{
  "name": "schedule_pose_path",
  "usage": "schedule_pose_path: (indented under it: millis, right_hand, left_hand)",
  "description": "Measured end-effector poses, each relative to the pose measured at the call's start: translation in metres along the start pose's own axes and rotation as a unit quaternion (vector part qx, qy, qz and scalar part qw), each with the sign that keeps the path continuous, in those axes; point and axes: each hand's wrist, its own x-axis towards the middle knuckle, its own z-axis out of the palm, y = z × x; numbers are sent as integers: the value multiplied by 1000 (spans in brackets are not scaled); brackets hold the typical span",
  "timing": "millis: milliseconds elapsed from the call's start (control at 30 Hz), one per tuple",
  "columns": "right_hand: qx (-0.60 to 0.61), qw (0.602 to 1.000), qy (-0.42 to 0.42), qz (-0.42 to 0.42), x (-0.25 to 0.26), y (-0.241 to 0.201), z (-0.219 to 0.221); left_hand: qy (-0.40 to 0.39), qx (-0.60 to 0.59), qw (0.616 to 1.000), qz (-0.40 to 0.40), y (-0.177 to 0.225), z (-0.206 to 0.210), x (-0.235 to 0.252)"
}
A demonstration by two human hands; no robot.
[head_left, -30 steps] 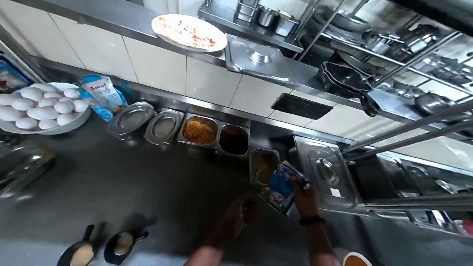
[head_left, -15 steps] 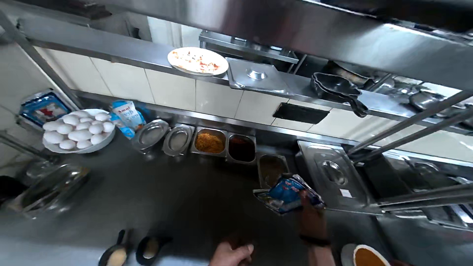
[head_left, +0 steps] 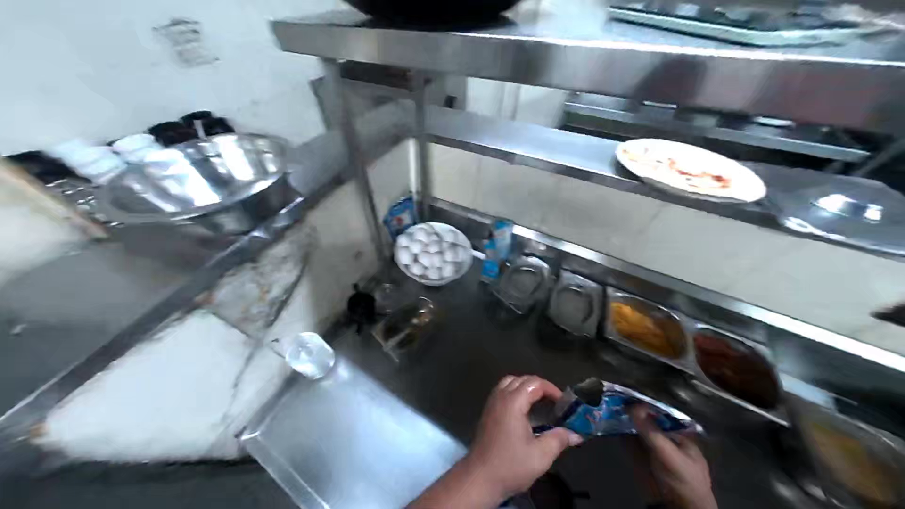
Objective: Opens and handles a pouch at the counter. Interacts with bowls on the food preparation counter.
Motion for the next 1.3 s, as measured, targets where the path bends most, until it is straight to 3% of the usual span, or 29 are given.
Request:
schedule_pose_path:
  millis: [100,167,267,333,567,700,833,933,1000,1067,1300]
  right_hand:
    - [-31,997,-59,26,5,17,86]
    - [-127,983,-128,28,16,19,129]
    - [-295,925,-234,52,41,9,185]
    - [-341,896,-281,44,62,5,228]
    - [-397,871,-259,-129,119,9,383]
    - [-468,811,-302,-178,136,16,436]
    - [-523,730,-359,-256,162,33,452]
    - [-559,688,-341,-313,165,41,452]
    - [-537,694,-293,-381,160,49,443]
    - [-520,710,-263,-395,156,53,426]
    - [-520,796,-208,-230,151,62,304]
  left_hand:
    - [65,46,997,-23,-24,-75,-14]
    - [124,90,987,-40,-39,-118,-19]
    - [220,154,962,-57,-59,-173,-19]
    - [267,177,946,-58,-66,-203,-13]
    - [448,193,872,-36,-89,-268,35]
    - [498,260,823,-81,-112,-279,67]
    - [472,304,802,-205,-133,-283,92]
    - [447,306,802,-252,-143,-277,107]
    - [427,308,806,-269,-148,-272,115]
    - [406,316,805,-296,-155,-268,121]
    - [291,337,788,-426,-180,-263,133]
